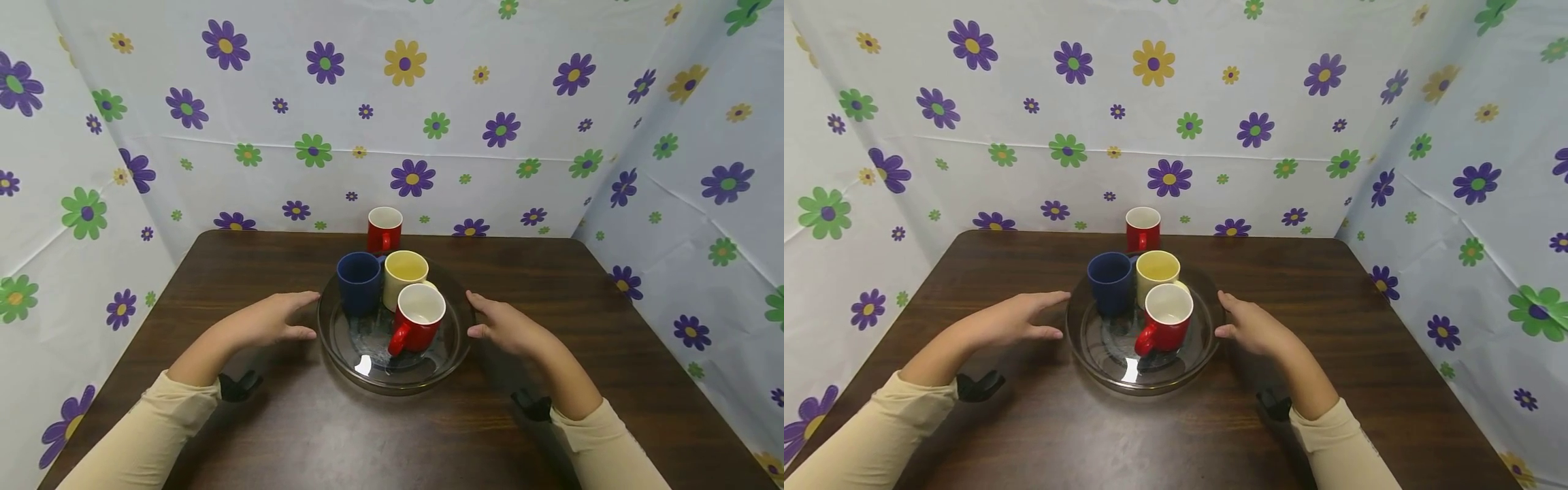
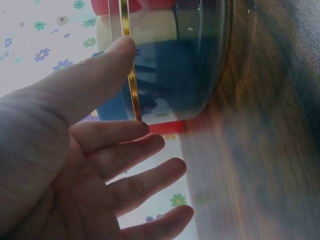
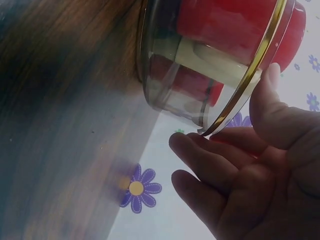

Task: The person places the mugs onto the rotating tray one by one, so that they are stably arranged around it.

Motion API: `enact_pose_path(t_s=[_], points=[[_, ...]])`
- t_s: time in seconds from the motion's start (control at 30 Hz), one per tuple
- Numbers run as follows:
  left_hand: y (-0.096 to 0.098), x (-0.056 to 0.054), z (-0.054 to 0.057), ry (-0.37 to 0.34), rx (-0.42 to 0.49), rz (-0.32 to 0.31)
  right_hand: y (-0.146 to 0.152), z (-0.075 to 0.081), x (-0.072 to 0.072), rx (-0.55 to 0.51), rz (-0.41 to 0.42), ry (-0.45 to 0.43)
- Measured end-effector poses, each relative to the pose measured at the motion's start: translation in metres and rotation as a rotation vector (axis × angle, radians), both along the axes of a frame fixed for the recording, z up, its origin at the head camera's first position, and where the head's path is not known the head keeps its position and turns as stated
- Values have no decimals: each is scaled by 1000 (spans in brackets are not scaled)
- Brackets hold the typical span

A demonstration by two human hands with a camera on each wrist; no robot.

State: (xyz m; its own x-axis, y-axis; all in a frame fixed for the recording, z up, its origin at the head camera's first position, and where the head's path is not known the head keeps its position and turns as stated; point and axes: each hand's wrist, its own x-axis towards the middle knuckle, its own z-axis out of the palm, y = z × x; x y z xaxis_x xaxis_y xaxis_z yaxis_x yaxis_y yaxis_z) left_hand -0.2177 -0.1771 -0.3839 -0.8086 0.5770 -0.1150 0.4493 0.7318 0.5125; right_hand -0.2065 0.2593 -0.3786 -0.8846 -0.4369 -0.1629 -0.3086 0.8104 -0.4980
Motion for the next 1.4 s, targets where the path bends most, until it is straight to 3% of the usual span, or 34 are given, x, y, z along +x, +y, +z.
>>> enact_pose_path(t_s=[0.43,0.87,1.03,1.17,1.4], points=[[-4,-6,1,230,171,-4,1,-4,-6,31,-17,56],[2,-9,-6,263,178,4,1,-14,-8,61,-64,232],[8,-11,-11,290,187,12,2,-13,-6,69,-77,261],[12,-13,-14,268,194,20,3,-9,0,62,-79,228],[15,-16,-13,196,165,32,3,0,12,21,-57,28]])
